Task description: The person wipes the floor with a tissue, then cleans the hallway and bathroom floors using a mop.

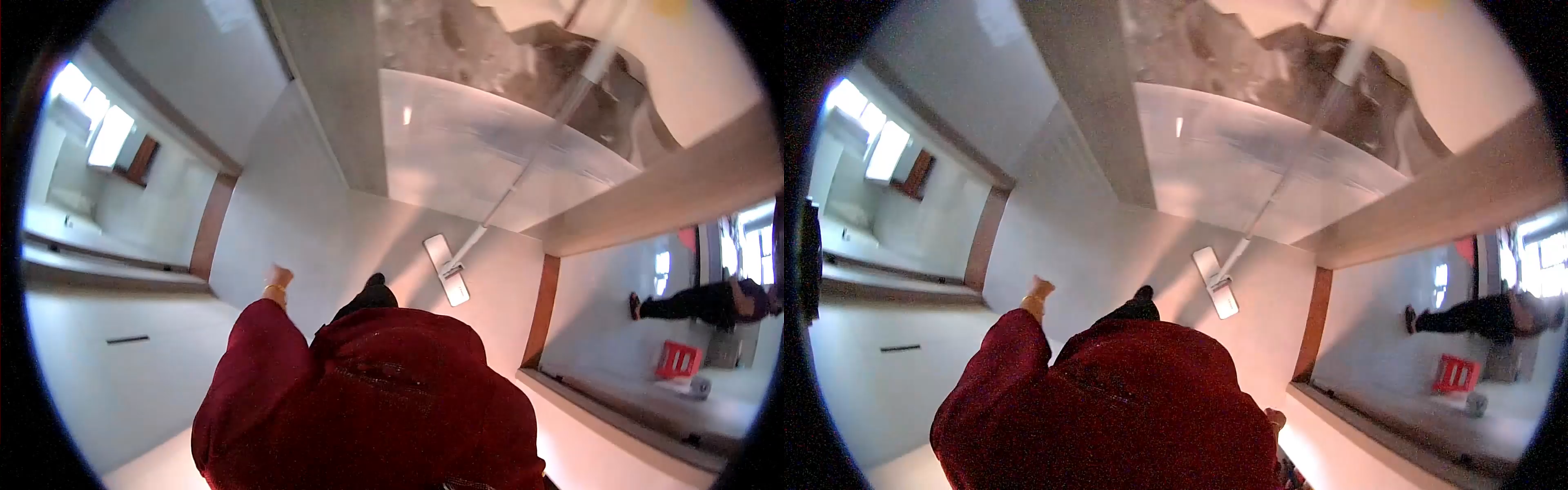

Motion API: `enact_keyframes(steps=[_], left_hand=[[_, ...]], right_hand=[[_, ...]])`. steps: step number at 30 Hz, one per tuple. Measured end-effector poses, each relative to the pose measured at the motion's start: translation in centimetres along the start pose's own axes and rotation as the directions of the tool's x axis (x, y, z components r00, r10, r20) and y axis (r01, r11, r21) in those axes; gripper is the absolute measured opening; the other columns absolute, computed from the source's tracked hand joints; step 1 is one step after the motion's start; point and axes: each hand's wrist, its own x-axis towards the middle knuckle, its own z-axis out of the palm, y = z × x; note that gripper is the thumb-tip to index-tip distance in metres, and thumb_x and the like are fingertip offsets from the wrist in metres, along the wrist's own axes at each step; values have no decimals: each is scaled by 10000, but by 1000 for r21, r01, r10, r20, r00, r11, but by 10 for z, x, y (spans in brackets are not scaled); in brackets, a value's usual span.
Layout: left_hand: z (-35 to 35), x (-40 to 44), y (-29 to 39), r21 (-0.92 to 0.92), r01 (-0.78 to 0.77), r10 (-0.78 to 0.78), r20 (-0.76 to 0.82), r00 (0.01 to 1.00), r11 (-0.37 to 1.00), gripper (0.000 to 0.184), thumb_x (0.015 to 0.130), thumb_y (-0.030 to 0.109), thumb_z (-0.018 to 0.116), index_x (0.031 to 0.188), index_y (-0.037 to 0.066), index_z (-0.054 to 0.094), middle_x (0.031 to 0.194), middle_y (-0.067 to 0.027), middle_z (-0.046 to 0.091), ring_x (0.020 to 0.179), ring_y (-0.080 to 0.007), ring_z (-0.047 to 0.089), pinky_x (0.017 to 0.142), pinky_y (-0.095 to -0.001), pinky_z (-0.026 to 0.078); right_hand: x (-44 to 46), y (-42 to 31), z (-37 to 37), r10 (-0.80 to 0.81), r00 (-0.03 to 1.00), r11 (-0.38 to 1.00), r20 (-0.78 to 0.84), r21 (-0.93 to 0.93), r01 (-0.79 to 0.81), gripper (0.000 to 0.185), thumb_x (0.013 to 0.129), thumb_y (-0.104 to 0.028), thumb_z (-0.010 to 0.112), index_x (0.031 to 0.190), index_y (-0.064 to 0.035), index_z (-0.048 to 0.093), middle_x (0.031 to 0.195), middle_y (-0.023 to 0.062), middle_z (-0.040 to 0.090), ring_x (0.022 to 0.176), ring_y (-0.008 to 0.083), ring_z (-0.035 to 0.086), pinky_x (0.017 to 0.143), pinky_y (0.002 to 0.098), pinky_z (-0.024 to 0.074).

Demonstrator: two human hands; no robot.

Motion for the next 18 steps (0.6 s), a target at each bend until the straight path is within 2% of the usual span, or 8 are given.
enact_keyframes(steps=[1,2,3,6,10,13,15,18], left_hand=[[27,-19,-20,-13,-3,3,30,1000,1000,214,792,108,506,967,75,625,971,-103,618,904,-247,594,724,-375,481],[57,-26,-29,-412,317,-298,111,948,854,222,772,150,533,957,68,625,962,-97,621,886,-232,599,723,-337,479],[79,-39,-37,-730,497,-570,180,801,468,242,752,191,561,946,61,624,952,-90,625,868,-216,605,722,-300,476],[116,-60,-51,-870,493,-654,373,658,-1,313,700,230,617,953,47,606,955,-106,618,880,-218,596,737,-298,470],[153,-30,-49,-934,255,-536,353,767,-250,526,621,270,721,1044,20,533,1007,-132,589,936,-241,563,787,-328,452],[78,-72,-74,-921,196,-413,332,848,-337,548,610,248,741,1056,23,515,999,-148,581,935,-249,553,796,-335,449],[70,-67,-98,-925,162,-439,311,843,-345,541,608,235,744,1052,25,517,972,-143,583,913,-246,557,778,-333,456],[66,-77,-149,-937,115,-453,263,852,-328,529,603,235,747,1035,25,524,955,-138,585,883,-237,566,757,-324,463]], right_hand=[[10,-4,-15,-32,999,999,-10,-37,31,194,765,-241,481,797,-151,650,845,37,629,800,194,604,657,331,489],[20,-11,-31,-67,998,995,-19,-73,65,190,763,-240,486,794,-151,650,841,36,629,798,193,604,655,329,489],[29,-19,-46,-98,995,989,-29,-111,94,186,761,-239,490,791,-150,650,837,34,630,795,192,605,653,327,489],[60,-53,-97,-196,979,957,-49,-229,180,173,756,-235,504,783,-148,651,824,30,631,788,188,605,648,321,489],[103,-125,-171,-325,943,886,-68,-370,279,156,749,-230,523,773,-145,651,808,25,633,777,182,606,641,313,489],[150,-198,-224,-376,924,848,-73,-429,311,143,744,-215,535,752,-125,646,767,22,629,744,171,602,626,312,485],[184,-261,-261,-382,922,848,-62,-419,324,141,742,-190,539,723,-88,635,702,22,619,689,156,595,603,317,478],[211,-372,-319,-459,839,887,-293,-95,452,183,712,-216,545,731,-53,626,658,82,594,644,221,569,598,339,465]])
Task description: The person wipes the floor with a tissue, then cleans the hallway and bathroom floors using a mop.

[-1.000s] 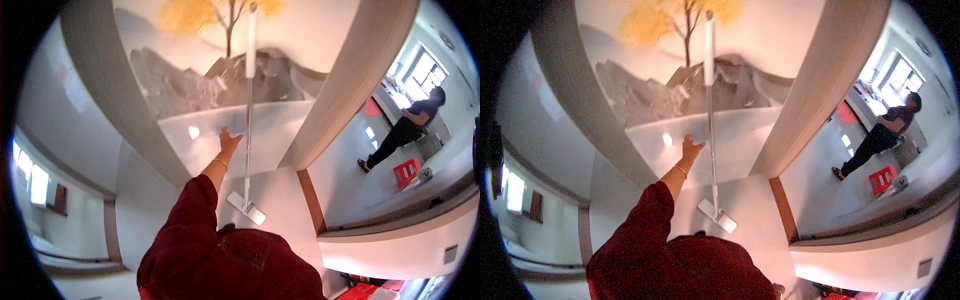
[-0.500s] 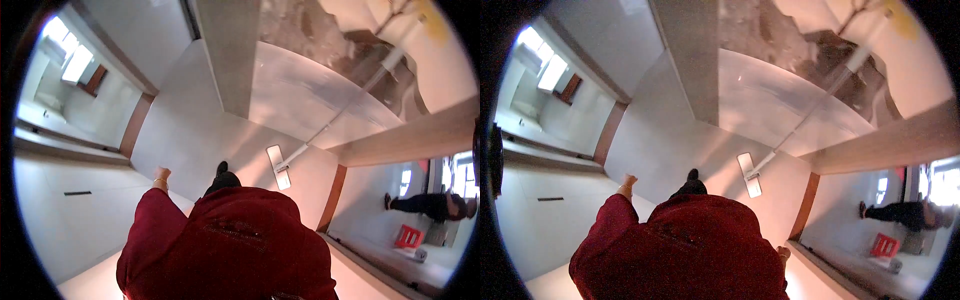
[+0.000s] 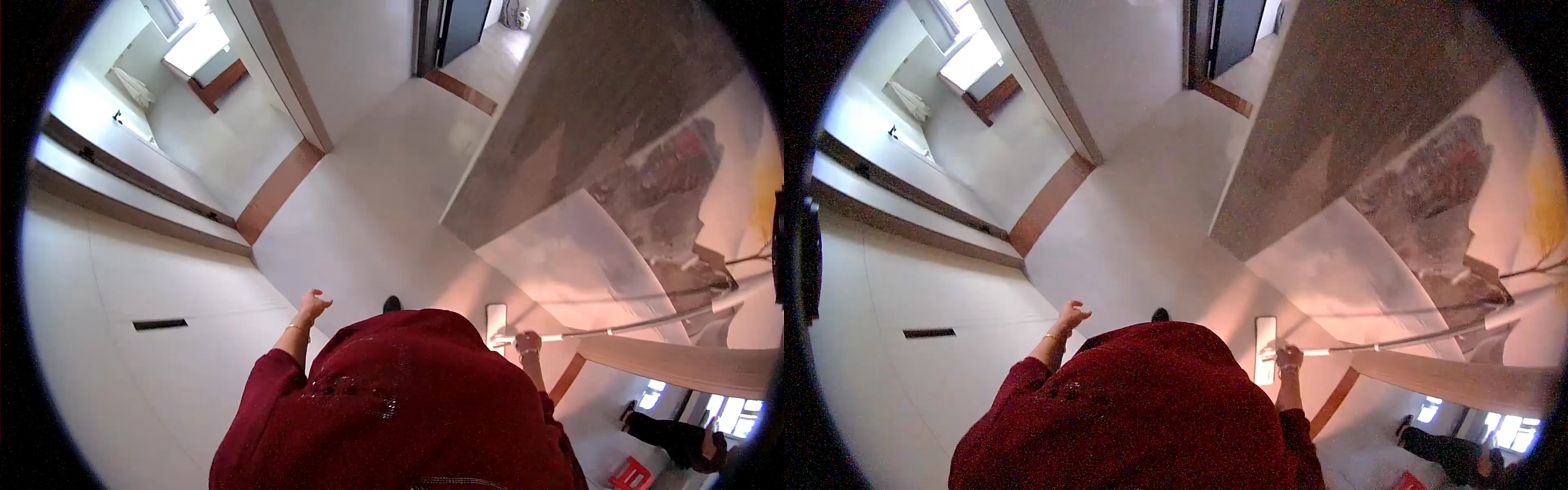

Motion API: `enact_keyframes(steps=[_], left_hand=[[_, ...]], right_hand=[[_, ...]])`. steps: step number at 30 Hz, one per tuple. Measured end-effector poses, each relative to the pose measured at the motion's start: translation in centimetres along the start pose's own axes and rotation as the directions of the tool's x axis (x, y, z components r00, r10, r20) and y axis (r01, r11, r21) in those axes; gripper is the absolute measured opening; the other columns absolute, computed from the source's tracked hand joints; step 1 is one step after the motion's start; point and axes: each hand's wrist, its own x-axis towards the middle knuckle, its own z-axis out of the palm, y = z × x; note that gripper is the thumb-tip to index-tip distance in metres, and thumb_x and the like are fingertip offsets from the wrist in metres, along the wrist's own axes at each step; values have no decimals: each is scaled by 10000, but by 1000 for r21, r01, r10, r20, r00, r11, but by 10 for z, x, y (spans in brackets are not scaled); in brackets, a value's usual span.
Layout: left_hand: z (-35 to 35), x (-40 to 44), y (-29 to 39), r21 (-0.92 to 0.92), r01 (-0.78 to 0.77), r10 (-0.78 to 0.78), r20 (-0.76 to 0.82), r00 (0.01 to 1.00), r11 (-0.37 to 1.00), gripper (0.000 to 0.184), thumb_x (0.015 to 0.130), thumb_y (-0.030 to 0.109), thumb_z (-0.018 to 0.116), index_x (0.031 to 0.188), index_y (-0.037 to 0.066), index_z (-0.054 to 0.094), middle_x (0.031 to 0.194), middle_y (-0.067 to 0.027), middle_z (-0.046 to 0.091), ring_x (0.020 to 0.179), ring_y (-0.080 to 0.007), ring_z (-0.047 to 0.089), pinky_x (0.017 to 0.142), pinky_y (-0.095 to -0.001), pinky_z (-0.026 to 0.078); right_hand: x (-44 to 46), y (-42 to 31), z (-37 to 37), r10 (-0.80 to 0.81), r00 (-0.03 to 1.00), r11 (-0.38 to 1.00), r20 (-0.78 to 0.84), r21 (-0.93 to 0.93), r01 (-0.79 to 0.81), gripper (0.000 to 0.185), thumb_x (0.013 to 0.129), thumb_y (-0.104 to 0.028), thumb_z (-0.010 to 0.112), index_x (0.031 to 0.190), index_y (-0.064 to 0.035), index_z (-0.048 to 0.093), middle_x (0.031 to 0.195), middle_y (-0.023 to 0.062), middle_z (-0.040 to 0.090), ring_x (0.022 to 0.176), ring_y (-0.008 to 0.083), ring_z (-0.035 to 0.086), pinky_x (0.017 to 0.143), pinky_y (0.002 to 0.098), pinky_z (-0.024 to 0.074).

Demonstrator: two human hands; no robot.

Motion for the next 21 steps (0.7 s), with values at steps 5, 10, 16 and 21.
enact_keyframes(steps=[5,10,16,21], left_hand=[[-57,50,23,0,-68,68,-92,993,998,494,631,203,725,1036,6,522,907,-147,585,846,-236,569,740,-325,469],[-72,83,83,-184,-83,82,-11,997,979,483,667,192,694,1082,34,503,1023,-144,543,916,-220,530,765,-325,448],[-80,132,143,-282,-55,71,46,996,958,503,684,197,685,1118,56,473,1054,-116,518,918,-204,512,764,-326,428],[-110,214,96,-148,117,-113,31,993,982,448,673,210,696,1028,12,508,733,-90,572,747,-168,533,658,-297,451]], right_hand=[[131,-144,-70,-40,929,865,-368,453,216,286,581,-208,608,786,-9,595,676,124,585,663,279,555,645,385,459],[186,-284,-201,-327,772,752,-545,345,562,211,551,-182,622,689,-37,555,744,103,559,816,296,499,716,386,430],[246,-367,-295,-227,838,713,-497,501,491,184,592,-176,637,689,-35,569,829,127,546,887,281,505,821,335,413],[336,-392,-316,-228,844,715,-486,505,483,188,592,-165,618,726,-40,575,789,122,547,869,306,499,767,366,422]])
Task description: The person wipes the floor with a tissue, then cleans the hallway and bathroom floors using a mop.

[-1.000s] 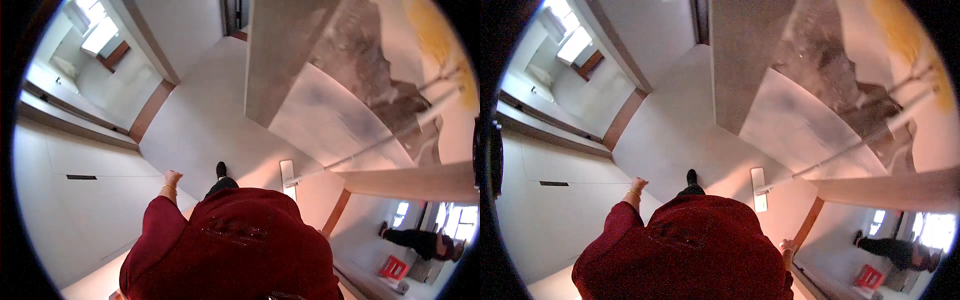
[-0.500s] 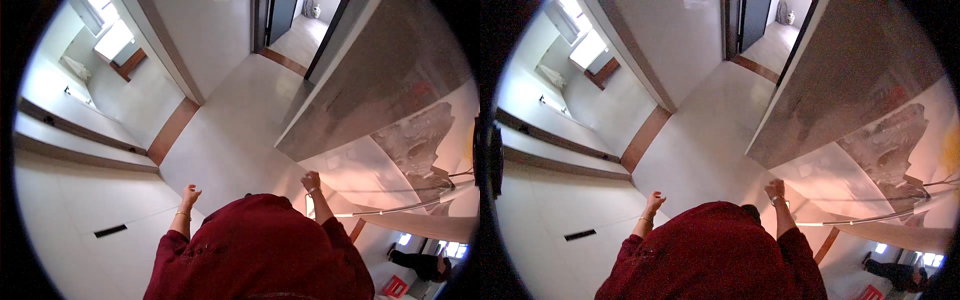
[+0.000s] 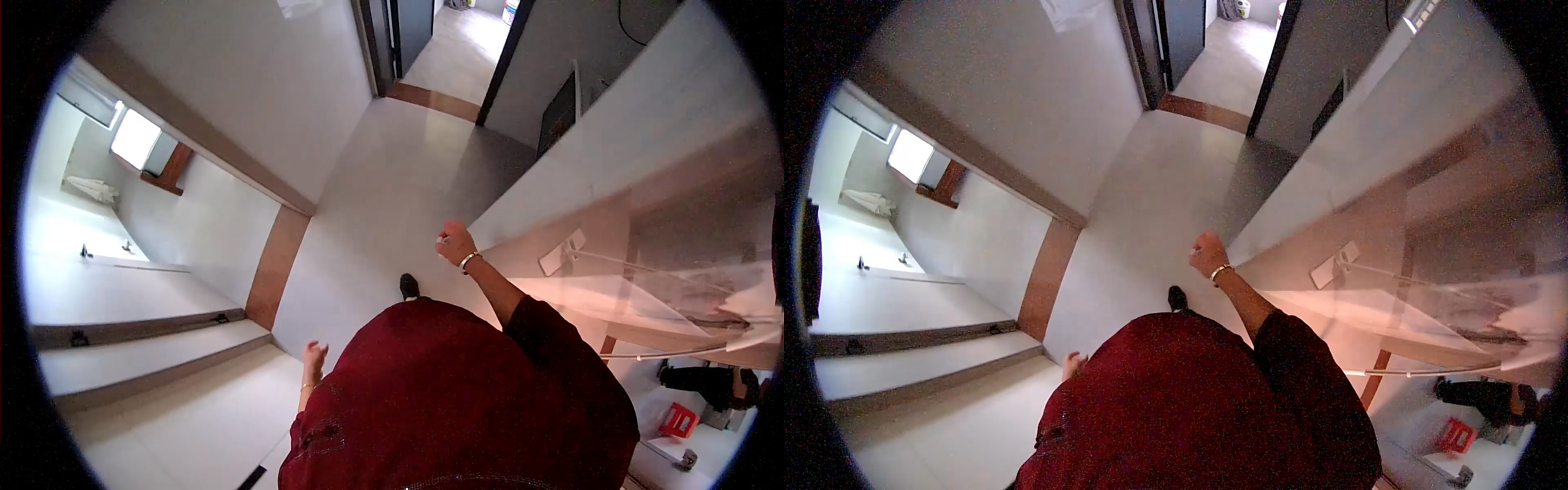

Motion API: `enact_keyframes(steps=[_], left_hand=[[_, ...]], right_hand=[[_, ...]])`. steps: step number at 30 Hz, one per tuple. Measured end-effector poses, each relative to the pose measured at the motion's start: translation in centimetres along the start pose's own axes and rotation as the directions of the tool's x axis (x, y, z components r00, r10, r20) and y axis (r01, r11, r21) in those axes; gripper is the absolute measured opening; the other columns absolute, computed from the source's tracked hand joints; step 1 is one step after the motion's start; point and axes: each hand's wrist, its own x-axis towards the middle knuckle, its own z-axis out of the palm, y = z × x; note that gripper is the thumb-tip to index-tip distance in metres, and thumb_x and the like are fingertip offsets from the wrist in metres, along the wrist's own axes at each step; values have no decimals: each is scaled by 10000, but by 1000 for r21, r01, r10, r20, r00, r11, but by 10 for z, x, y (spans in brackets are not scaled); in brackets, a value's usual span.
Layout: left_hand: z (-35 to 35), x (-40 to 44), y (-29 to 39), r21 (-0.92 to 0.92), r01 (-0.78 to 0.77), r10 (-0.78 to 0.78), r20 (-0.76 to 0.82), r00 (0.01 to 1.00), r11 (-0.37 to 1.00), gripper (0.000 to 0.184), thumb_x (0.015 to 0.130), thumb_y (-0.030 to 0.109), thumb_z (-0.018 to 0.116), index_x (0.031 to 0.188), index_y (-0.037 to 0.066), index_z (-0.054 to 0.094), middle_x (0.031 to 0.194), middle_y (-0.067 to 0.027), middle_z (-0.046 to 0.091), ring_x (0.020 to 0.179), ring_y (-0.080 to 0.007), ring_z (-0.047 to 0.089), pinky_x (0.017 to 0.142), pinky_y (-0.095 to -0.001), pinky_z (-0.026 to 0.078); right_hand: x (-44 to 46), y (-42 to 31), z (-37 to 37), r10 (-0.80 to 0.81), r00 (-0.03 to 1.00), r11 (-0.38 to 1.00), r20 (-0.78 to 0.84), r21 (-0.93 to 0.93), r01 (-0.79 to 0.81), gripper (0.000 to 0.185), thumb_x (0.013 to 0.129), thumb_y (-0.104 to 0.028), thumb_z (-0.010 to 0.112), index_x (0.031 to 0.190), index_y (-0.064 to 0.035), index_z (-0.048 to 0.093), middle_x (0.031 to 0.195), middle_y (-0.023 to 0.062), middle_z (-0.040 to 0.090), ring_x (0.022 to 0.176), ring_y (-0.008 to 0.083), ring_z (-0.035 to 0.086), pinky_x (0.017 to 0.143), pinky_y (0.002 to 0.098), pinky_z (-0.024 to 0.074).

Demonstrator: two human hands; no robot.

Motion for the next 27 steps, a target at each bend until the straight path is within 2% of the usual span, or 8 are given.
enact_keyframes(steps=[3,5,8,18,19,20,23,27], left_hand=[[-45,50,-51,360,53,-95,100,990,931,341,670,204,702,877,-25,559,627,-88,572,579,-180,549,517,-308,459],[-52,43,-56,-102,45,-69,-243,967,994,320,679,232,691,823,-29,573,642,-85,579,582,-177,556,490,-314,448],[-68,40,-28,-34,-61,52,-219,974,998,312,668,202,683,851,-25,571,684,-80,594,598,-160,555,504,-310,452],[-79,245,180,788,-368,325,226,918,494,294,661,174,675,853,-23,571,723,-87,605,635,-159,563,566,-298,465],[-83,269,218,792,-404,356,253,900,458,292,660,171,674,854,-22,571,727,-88,606,638,-159,564,572,-297,466],[-83,291,258,765,-425,374,259,891,483,290,659,168,673,854,-22,572,731,-88,607,642,-159,565,579,-296,468],[-91,345,383,-165,-246,273,169,947,955,289,665,151,662,898,10,567,746,-85,607,634,-192,573,604,-316,474],[-70,411,490,85,-420,410,112,905,904,338,677,139,668,972,27,547,769,-69,588,647,-161,566,590,-284,466]], right_hand=[[56,18,24,99,995,995,14,-24,-98,208,597,-161,617,761,-35,587,768,117,565,811,283,530,741,347,439],[92,23,38,188,981,982,46,13,-189,207,611,-166,613,769,-34,595,741,106,581,726,250,553,677,330,453],[150,22,49,387,906,883,169,215,-417,197,639,-185,608,766,-34,607,691,80,599,593,189,563,564,303,461],[276,151,26,780,626,599,7,281,-750,250,648,-192,639,841,-35,612,717,69,608,616,157,564,563,306,474],[267,184,26,812,584,439,4,655,-615,246,652,-197,622,829,-26,605,702,88,601,616,155,555,554,309,459],[260,235,24,779,592,626,-205,214,-750,227,681,-193,604,834,-25,604,695,91,592,613,185,554,546,338,443],[250,257,-36,982,176,188,-69,434,-881,163,733,-197,572,798,-52,611,702,85,589,611,216,543,530,372,431],[257,194,-84,986,22,117,-168,576,-809,123,705,-145,594,770,-41,586,651,70,570,544,162,524,428,301,409]])
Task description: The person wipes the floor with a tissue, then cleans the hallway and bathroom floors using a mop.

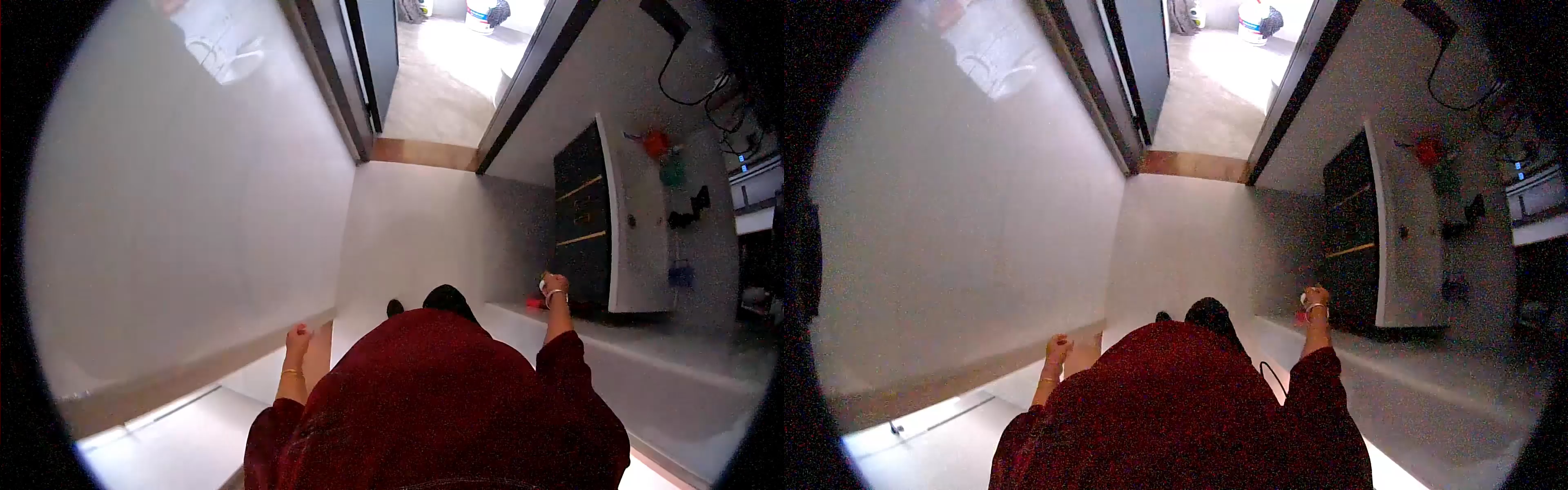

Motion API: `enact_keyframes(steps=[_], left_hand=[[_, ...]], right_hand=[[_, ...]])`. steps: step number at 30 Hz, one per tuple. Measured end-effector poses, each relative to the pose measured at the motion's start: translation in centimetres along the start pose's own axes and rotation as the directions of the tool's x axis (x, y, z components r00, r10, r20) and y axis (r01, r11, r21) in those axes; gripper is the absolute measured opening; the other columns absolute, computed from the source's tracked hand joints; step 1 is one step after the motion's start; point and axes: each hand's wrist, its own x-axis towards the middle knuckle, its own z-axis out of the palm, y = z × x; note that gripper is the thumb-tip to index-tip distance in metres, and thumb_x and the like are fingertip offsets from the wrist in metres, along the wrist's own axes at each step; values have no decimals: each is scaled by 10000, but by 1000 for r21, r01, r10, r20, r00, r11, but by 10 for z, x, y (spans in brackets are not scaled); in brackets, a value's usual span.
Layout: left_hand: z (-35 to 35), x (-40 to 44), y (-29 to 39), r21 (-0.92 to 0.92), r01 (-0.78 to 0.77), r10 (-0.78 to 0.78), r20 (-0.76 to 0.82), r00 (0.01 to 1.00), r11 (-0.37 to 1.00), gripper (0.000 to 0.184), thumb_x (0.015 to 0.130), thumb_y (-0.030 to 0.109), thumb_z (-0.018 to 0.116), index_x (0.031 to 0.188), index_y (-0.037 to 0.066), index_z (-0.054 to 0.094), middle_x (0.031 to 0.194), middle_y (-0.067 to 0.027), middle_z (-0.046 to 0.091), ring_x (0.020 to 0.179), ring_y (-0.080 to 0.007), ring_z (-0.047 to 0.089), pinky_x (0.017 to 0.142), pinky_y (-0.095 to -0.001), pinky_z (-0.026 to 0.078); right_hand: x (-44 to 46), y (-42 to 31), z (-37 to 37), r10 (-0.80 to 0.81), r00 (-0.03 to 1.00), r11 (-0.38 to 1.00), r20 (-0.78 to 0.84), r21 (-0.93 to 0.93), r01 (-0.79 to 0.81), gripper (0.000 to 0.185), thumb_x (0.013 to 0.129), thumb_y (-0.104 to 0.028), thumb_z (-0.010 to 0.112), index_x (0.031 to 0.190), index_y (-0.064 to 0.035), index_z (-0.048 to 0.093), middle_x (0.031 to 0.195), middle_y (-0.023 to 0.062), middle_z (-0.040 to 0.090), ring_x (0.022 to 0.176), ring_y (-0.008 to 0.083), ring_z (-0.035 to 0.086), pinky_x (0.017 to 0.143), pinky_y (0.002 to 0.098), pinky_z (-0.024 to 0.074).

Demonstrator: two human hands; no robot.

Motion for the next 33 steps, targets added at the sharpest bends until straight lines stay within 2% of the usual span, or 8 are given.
enact_keyframes(steps=[2,4,13,15,16,22,30,33], left_hand=[[7,32,44,-17,26,-26,29,999,1000,328,683,124,666,967,14,544,788,-70,583,674,-145,558,593,-275,460],[20,21,158,75,79,-86,107,990,994,318,688,117,662,962,9,542,801,-73,580,694,-140,552,600,-276,457],[121,153,197,231,41,-100,248,964,972,359,673,146,675,971,4,532,822,-98,586,706,-165,563,630,-270,462],[143,177,204,274,12,-90,272,958,962,347,678,148,670,965,7,535,825,-105,591,712,-174,570,640,-273,467],[138,179,219,503,-232,77,309,948,833,345,690,137,656,982,5,529,837,-117,593,735,-187,574,655,-277,471],[165,218,334,150,121,-162,303,939,981,316,699,122,634,975,-8,553,820,-125,614,743,-183,576,673,-287,467],[218,450,259,283,-64,-56,397,916,957,351,688,196,667,960,-1,566,835,-129,624,765,-199,585,713,-293,458],[218,510,294,329,-145,-10,426,904,933,335,698,193,661,964,11,570,850,-121,621,776,-199,583,721,-291,458]], right_hand=[[0,-14,-1,-26,1000,976,6,217,24,101,692,-128,596,732,-37,576,624,69,558,499,148,505,391,276,391],[14,-29,4,-47,999,990,-7,132,47,79,682,-110,591,702,-39,562,603,61,543,472,139,491,373,260,375],[121,-207,101,-202,962,897,183,429,106,104,711,-128,616,696,-51,549,585,52,538,487,131,516,365,248,363],[122,-275,118,-253,955,961,153,157,229,114,711,-133,620,748,-38,569,606,48,562,504,132,529,395,261,395],[128,-289,139,-321,919,939,229,204,277,135,700,-144,629,755,-31,578,614,46,569,515,134,537,425,265,415],[135,-393,255,-525,816,851,240,155,502,140,680,-139,639,734,-19,592,618,47,584,524,122,545,476,261,434],[130,-514,385,-592,751,806,293,205,555,107,682,-125,627,699,-27,588,555,27,565,483,102,530,438,246,422],[145,-554,397,-591,776,796,221,0,606,105,681,-120,622,692,-24,580,556,23,557,480,102,525,436,245,417]])
